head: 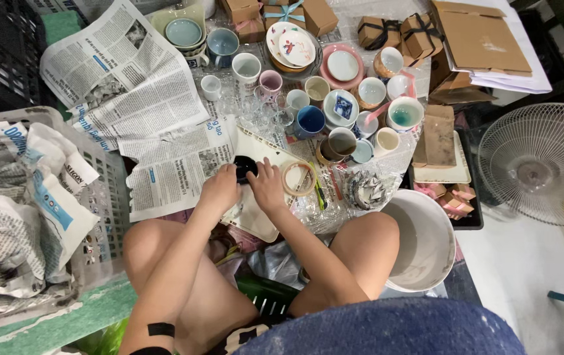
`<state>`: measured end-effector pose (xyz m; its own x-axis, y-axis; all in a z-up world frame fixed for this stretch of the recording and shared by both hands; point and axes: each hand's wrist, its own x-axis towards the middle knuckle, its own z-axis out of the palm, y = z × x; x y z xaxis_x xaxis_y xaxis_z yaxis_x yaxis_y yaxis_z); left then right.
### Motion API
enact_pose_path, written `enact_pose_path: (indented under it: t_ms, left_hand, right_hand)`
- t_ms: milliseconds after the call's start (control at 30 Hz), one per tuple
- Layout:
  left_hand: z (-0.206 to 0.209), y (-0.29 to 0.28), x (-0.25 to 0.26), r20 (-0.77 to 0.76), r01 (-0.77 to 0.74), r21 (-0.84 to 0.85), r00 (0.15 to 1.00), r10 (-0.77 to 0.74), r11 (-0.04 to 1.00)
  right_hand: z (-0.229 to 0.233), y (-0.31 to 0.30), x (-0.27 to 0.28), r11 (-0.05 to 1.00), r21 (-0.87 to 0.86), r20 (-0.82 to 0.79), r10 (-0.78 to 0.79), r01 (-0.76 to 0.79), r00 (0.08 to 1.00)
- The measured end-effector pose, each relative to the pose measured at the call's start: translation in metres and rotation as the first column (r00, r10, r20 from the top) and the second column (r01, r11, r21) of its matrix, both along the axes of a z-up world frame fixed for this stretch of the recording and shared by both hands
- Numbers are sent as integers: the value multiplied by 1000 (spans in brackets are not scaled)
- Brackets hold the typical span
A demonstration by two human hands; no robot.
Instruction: The person sits cross-legged and wraps small ceramic items, including a white bowl and a black pitcher, using newspaper and clear tape. They fold the newspaper around each item, secure it with tape, and place the wrapped items on a tray.
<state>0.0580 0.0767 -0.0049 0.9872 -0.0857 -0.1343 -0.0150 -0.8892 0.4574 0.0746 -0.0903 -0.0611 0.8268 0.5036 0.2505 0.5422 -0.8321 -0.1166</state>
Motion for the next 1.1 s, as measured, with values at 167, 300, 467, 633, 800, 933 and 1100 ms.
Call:
enact_pose_path:
  t_ms: [167, 300, 467, 633, 800, 933, 1100]
  left_hand:
    - [-19, 4, 0, 4, -7, 99, 1000, 7, 995]
    - [-56, -27, -1, -39, 26, 196, 999, -19, 980]
    - [-65, -88, -33, -54, 272, 174, 962, -267, 946]
    - [-35, -116, -49, -121, 391, 75, 917, -381, 917]
    - [-23, -93, -37, -431, 501, -278, 698, -572, 820]
    - [-36, -22, -7, -452, 250, -616, 665, -595, 747]
    - [-17, 77, 40, -121, -363, 337, 899, 422, 869]
  right_hand:
    - [26, -35, -6, 988, 111, 10, 106, -107, 994]
    - [73, -85, -24, 986, 123, 7, 116, -116, 993]
    - [115, -108, -12, 962, 218, 123, 140, -164, 983]
    - [96, -88, -5, 944, 232, 117, 212, -234, 970]
    - [49, -47, -7, 966, 202, 6, 163, -161, 987]
    - [38, -36, 4, 939, 285, 77, 179, -194, 981]
    - [27, -20, 18, 912, 343, 91, 207, -226, 974]
